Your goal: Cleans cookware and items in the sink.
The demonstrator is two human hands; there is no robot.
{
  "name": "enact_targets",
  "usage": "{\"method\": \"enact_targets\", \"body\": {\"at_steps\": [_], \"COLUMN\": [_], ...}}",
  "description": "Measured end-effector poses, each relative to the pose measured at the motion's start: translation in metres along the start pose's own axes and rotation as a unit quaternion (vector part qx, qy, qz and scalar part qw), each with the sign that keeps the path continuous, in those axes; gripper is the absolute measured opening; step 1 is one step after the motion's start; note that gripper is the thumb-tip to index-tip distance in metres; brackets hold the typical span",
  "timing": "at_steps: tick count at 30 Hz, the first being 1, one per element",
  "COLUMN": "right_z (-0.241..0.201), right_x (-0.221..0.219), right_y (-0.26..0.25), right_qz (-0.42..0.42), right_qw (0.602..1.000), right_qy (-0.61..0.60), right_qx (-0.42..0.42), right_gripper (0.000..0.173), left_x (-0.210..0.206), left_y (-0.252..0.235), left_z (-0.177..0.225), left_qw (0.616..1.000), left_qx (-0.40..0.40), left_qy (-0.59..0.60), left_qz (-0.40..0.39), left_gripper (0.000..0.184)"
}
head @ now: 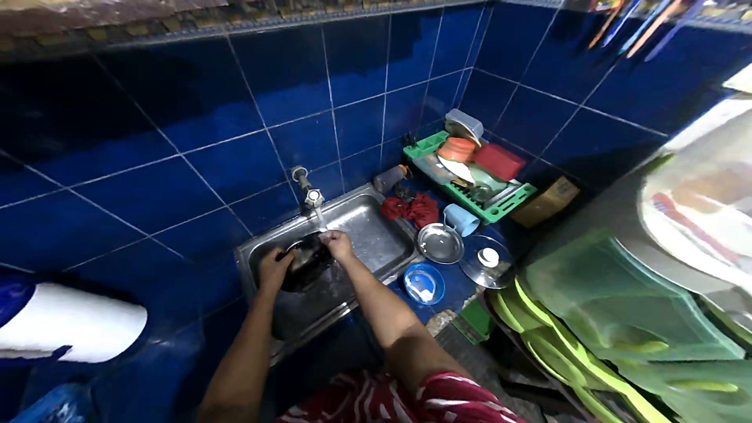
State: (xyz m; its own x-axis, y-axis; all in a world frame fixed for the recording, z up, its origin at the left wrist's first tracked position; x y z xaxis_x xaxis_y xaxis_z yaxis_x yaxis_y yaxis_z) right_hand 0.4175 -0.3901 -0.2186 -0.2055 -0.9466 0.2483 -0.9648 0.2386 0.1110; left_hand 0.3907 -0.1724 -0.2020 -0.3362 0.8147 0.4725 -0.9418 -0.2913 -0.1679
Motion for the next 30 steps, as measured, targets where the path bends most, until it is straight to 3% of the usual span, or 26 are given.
{"method": "enact_targets", "body": {"at_steps": [2,5,10,16,21,24,26,30], "right_z": [-0.005,-0.026,-0.011,-0.003,-0.001,-0.002,-0.008,-0.011], "right_x": [-0.001,-0.004,0.015,0.027,0.025,0.023,0.018,0.014], "right_y": [0.000,0.024,0.042,0.036,0.049,0.055,0.054,0.066], "right_qz": [0.000,0.031,0.107,0.158,0.089,0.054,0.056,0.067], "right_qw": [0.999,0.986,0.982,0.968,0.983,0.965,0.952,0.952], "right_qy": [0.036,0.139,0.130,0.156,0.109,0.205,0.245,0.203], "right_qx": [0.000,0.082,0.084,0.114,0.119,0.154,0.172,0.221], "right_gripper": [0.024,0.022,0.016,0.020,0.028,0.033,0.034,0.035], "left_x": [-0.001,-0.011,-0.035,-0.072,-0.073,-0.069,-0.064,-0.054], "left_y": [0.004,0.006,0.018,0.033,0.024,0.026,0.025,0.018], "left_z": [-0.004,0.003,0.029,0.045,0.047,0.046,0.046,0.041], "left_qw": [1.000,0.998,0.978,0.980,0.986,0.982,0.983,0.985], "left_qx": [0.017,0.016,0.054,0.035,0.003,-0.017,-0.005,-0.003], "left_qy": [0.012,-0.059,-0.202,-0.193,-0.159,-0.182,-0.179,-0.171], "left_qz": [0.011,0.010,-0.015,-0.042,-0.054,-0.054,-0.039,-0.013], "left_gripper": [0.031,0.038,0.046,0.042,0.041,0.041,0.039,0.034]}}
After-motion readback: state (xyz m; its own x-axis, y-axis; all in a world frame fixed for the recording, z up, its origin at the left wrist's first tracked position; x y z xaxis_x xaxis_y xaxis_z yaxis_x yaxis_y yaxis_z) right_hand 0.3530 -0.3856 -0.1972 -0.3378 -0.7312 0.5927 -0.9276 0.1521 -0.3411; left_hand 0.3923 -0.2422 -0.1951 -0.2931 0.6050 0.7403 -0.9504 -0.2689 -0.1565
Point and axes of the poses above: each hand's wrist, its own y-axis away from the middle knuckle, its own x-axis out of the back of the hand, z = x × y, the point moved 7 cm from there along -y, towards the middle knuckle, and after that the axes turned 12 degrees about z, right-handed, at the moved point
